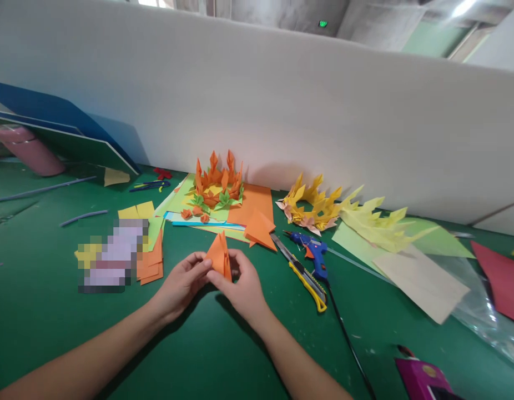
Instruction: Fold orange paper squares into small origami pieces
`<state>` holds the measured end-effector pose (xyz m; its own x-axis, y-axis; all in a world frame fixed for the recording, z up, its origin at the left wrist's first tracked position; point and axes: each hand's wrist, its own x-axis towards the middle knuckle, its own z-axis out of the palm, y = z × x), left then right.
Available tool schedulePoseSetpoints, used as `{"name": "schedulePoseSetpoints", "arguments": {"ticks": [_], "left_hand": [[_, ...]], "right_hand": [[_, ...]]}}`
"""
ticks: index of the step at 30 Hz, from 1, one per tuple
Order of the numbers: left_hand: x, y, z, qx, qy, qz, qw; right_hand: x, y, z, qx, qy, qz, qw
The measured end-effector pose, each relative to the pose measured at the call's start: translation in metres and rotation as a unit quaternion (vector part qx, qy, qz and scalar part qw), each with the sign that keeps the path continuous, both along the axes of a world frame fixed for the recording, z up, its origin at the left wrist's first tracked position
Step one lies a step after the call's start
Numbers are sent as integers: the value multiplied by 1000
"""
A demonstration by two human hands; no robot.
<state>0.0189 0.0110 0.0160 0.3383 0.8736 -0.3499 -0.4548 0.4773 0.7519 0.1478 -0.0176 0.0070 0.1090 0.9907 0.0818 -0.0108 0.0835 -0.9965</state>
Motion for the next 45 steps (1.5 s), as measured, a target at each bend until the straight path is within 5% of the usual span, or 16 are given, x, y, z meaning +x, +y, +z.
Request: {"name": "schedulePoseSetpoints", "arguments": {"ticks": [11,29,35,45], "left_hand": [[-1,4,-7,145,181,-104,967],[-3,7,-7,193,187,-101,958],[-7,7,4,209,185,-114,953],[-10,10,-2,244,236,-67,938]], "right_hand": [[2,-1,-11,69,-116,-67,989],[2,-2,-8,127,-127,-78,981],[2,-3,-8,95,-121,-84,985],[2,-2,-10,47,-95,-62,992]]}}
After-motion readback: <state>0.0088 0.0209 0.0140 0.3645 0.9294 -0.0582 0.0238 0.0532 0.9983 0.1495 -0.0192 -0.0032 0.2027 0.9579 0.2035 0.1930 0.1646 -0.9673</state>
